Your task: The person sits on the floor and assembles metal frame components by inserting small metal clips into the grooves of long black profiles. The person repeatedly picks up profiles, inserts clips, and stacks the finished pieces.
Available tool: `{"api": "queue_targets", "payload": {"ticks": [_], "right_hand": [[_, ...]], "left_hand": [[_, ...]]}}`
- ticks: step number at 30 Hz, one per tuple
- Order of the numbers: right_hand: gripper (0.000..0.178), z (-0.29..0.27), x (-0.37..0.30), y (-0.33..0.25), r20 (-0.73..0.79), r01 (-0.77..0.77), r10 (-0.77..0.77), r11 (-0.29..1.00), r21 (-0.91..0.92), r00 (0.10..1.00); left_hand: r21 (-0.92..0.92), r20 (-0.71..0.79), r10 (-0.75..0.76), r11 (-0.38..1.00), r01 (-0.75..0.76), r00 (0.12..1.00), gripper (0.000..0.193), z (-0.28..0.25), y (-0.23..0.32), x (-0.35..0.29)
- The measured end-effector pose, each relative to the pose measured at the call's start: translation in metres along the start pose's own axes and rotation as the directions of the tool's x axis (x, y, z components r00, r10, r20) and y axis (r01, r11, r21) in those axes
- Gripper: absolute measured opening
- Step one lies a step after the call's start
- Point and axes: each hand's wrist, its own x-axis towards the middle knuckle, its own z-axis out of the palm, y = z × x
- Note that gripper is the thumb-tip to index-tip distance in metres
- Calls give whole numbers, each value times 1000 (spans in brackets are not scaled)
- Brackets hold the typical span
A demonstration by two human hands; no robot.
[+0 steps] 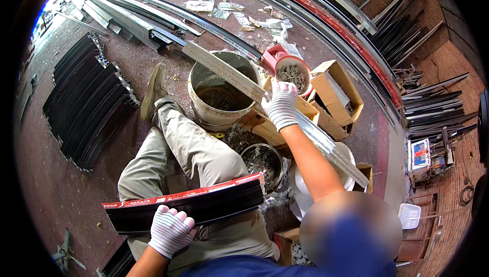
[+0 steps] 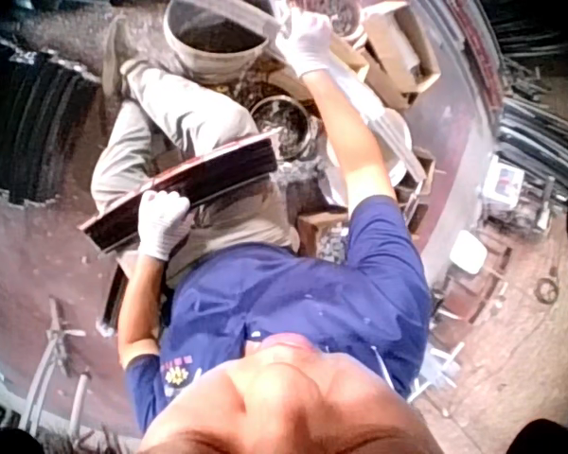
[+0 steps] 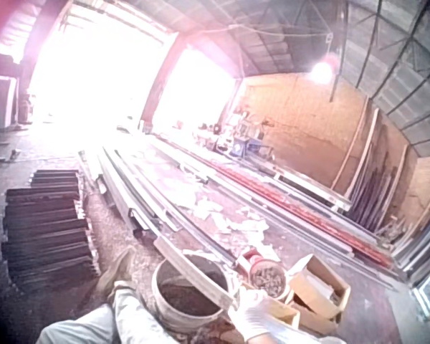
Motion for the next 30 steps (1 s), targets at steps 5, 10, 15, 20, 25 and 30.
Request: {"api": "queue_targets", "payload": {"ticks": [5,10,15,20,25,30], "right_hand": [[71,-24,-12,21,-17,24,-24,1000,7,1000],[72,-48,-28,47,-9,-102,103,992,80,995],[73,-89,-76,59,195,-428,382,839,336,903],[69,-141,-159,38,726,-718,174,-119,686,665],[70,-169,-204,-1,751,-722,18,-261,640,660],[69,-167,-208,-18,778,-743,9,-290,603,628]], "left_hand": [[3,6,6,1000,-6,1000,28,-3,1,1],[11,-52,-8,1000,8,999,31,4,4,1],[64,-89,2,998,3,996,36,8,4,-1],[-2,-159,13,1000,-13,987,40,0,8,3],[-22,-147,45,999,-49,988,42,0,3,8],[-26,-148,45,998,-50,988,43,0,4,10]]}}
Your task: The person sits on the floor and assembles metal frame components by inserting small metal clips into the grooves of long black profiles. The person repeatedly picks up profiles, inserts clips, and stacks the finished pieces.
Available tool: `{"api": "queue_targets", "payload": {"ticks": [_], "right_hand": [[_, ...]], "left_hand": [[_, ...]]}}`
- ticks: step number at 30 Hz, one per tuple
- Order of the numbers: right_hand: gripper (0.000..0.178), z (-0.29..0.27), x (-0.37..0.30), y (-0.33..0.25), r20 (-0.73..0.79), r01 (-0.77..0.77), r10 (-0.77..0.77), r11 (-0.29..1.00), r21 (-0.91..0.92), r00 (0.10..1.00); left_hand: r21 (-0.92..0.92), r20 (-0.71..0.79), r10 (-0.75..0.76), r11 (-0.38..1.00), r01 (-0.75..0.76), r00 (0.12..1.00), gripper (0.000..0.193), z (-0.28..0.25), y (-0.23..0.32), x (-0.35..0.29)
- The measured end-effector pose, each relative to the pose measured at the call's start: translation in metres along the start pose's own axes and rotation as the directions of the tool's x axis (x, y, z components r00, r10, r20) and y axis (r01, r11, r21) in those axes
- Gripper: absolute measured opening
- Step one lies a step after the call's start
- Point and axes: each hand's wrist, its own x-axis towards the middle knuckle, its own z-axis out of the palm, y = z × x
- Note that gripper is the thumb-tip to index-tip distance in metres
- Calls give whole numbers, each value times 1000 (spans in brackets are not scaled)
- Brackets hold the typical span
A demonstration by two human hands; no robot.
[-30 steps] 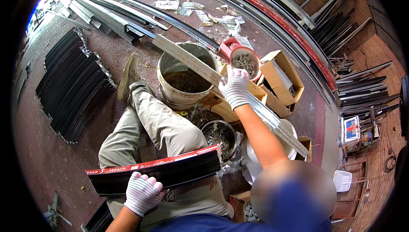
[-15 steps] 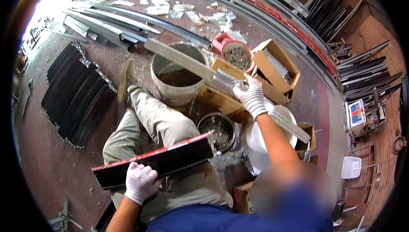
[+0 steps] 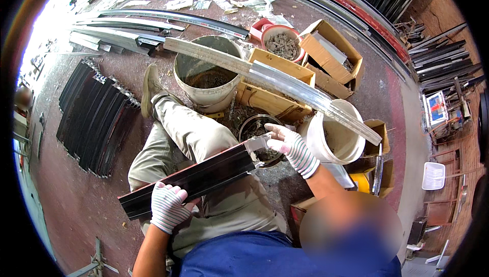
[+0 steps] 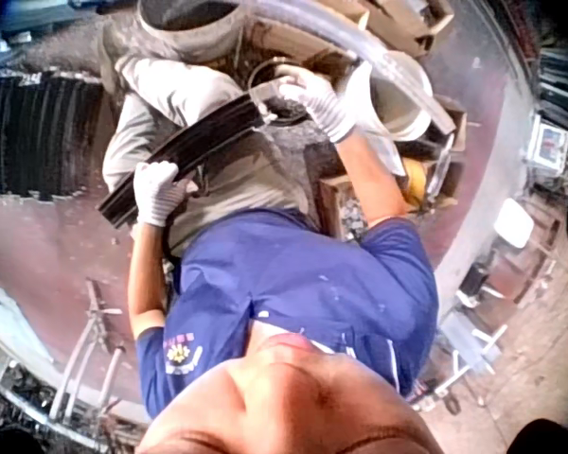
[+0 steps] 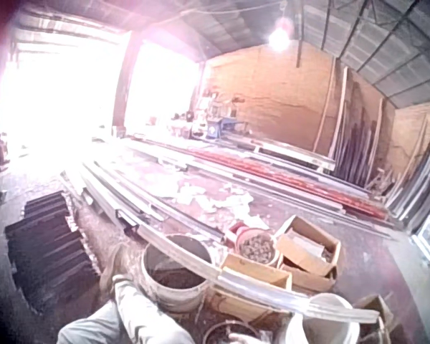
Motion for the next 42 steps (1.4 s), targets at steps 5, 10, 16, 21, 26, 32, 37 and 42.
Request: {"api": "queue_targets", "payload": {"ticks": [5,10,16,21,26,32,37,42], "right_hand": [[69,-2,3,2,-13,-45,45,997,-58,999],[71,-5,16,-3,44,-44,54,979,-200,998],[68,2,15,-5,12,-41,44,983,-181,999],[69,17,4,2,-111,-59,49,995,-87,993],[70,26,2,6,-114,-35,26,996,-80,993],[69,25,4,5,-150,15,-29,995,-97,988],[70,28,2,7,-172,26,-49,991,-131,984],[67,32,2,4,-200,-15,-24,981,-195,980]], "left_hand": [[27,18,3,1000,-4,1000,44,0,2,2],[20,10,4,1000,-5,1000,44,1,1,1],[30,24,1,1000,-2,1000,43,0,1,0],[17,16,-8,1000,7,1000,43,2,0,-2],[31,17,-4,1000,3,1000,44,4,-1,-3],[32,3,0,1000,0,1000,45,5,-1,-2],[32,-5,0,999,0,1000,46,4,-1,-2],[41,-3,8,999,-8,1000,46,5,-2,-3]]}}
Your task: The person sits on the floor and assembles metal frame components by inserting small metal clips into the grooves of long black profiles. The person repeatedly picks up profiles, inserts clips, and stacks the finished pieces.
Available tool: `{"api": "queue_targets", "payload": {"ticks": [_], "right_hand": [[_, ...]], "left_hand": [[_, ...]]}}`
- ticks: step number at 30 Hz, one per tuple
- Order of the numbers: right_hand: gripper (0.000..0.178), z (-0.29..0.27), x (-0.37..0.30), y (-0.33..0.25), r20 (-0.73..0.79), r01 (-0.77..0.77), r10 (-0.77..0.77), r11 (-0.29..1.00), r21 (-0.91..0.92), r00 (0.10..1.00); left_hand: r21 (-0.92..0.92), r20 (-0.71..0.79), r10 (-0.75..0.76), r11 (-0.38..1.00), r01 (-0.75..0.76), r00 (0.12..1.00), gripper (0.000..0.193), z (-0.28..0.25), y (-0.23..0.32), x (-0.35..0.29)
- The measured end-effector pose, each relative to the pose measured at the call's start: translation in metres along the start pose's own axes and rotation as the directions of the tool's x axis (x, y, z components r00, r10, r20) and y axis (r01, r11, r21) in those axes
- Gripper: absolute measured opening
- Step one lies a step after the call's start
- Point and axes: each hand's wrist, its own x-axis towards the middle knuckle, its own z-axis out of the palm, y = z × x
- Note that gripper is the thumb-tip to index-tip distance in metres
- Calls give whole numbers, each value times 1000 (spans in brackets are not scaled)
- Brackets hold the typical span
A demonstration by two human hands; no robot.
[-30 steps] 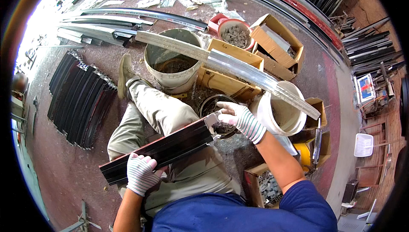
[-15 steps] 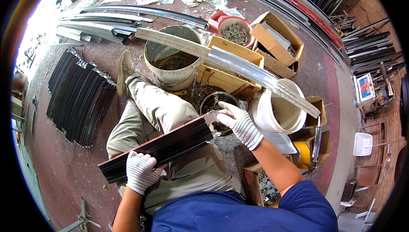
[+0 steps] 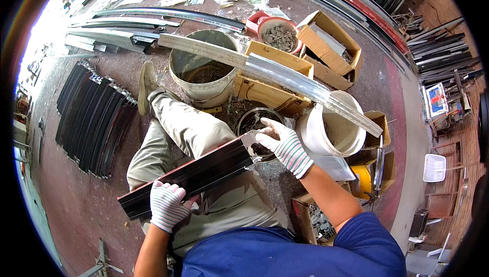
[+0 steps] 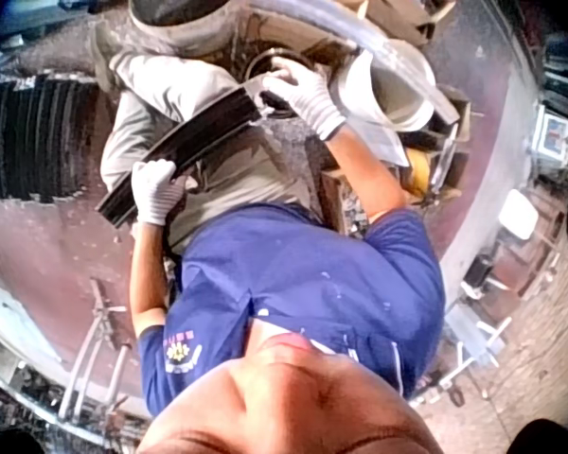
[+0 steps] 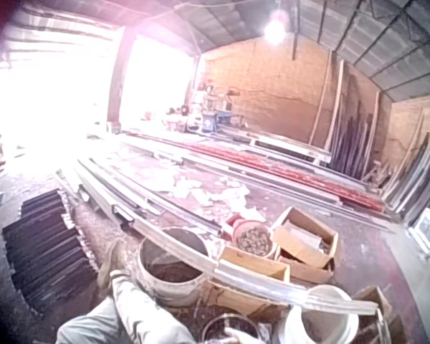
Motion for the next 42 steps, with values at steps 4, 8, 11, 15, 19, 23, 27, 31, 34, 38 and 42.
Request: {"api": "queue_targets", "payload": {"ticks": [4,8,11,15,19,23,27,31,34,38,42], "right_hand": [[64,1,-1,1,-10,10,-10,1000,0,1000],[64,7,-8,-2,-20,1,-3,998,-55,1000],[64,10,-7,-7,-3,8,-8,997,-83,1000],[66,17,-13,-8,72,147,-135,970,-192,988],[55,2,2,-3,183,175,-161,983,-62,970],[37,-46,66,74,-215,174,-226,956,-235,950],[32,-68,96,171,-115,-48,-66,624,-780,991],[26,-49,114,208,71,65,78,75,-995,994],[22,-24,122,234,101,96,57,83,-992,993],[17,23,115,226,45,37,50,146,-989,998],[25,-36,130,328,127,170,-235,174,-970,964]], "left_hand": [[7,4,1,1000,-1,1000,46,-1,2,2],[13,13,-4,1000,3,1000,45,0,2,2],[6,24,-6,1000,5,1000,46,-1,2,2],[6,18,3,1000,-3,1000,47,-1,1,1],[-6,-7,2,1000,-2,1000,47,-3,3,0],[1,-15,20,1000,-20,1000,49,-1,6,6],[1,-34,33,999,-33,999,51,3,5,6],[-17,-17,26,1000,-26,1000,48,4,6,7],[-20,4,-13,1000,13,1000,45,-7,5,1],[14,94,-74,997,73,993,37,-29,8,-11],[-28,115,25,999,-22,993,36,-8,-5,5]]}}
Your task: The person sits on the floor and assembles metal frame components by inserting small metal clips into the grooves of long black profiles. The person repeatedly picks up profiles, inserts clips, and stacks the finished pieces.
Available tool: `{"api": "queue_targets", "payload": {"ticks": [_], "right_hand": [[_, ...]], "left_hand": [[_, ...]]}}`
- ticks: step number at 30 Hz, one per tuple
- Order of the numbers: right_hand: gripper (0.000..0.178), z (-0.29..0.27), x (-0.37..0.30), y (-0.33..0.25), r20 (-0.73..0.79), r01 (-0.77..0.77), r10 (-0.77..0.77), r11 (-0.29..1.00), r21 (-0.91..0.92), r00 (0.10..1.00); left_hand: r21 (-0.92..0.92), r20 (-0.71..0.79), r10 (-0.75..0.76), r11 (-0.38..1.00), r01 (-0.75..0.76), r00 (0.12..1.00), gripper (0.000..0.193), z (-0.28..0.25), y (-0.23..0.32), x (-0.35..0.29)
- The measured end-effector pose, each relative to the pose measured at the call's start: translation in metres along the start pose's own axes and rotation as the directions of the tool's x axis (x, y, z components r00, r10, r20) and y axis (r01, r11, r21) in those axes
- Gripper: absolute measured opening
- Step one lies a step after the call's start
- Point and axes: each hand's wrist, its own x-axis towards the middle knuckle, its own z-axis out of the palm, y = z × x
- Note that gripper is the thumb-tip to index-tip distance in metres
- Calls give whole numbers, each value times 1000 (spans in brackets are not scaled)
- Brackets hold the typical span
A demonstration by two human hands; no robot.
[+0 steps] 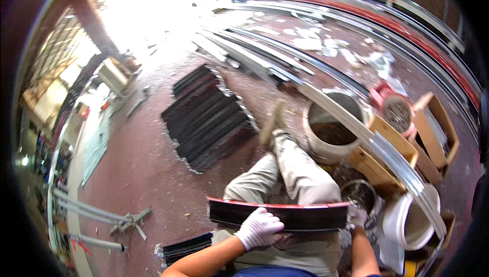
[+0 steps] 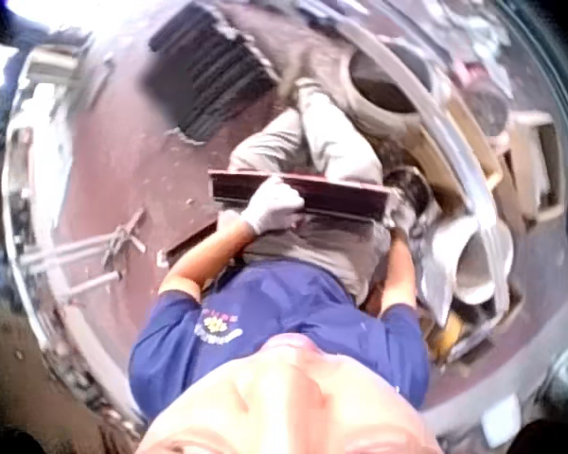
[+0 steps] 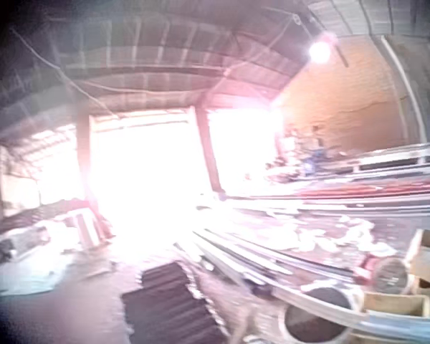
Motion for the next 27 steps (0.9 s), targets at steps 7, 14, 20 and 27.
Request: {"api": "queue_targets", "payload": {"ticks": [7,14,20,27], "right_hand": [[34,-8,16,-18,276,-274,319,943,-189,907],[25,-20,34,7,229,-161,210,963,-217,951],[26,-57,24,-7,254,-175,217,968,-180,943],[23,-34,1,21,-16,-345,452,702,623,892]], "left_hand": [[36,93,-80,996,77,992,32,-4,11,-16],[11,68,-38,999,37,997,32,-6,8,-1],[12,81,-59,998,58,995,32,-5,10,-10],[7,72,-72,997,72,995,34,-8,13,-14]]}}
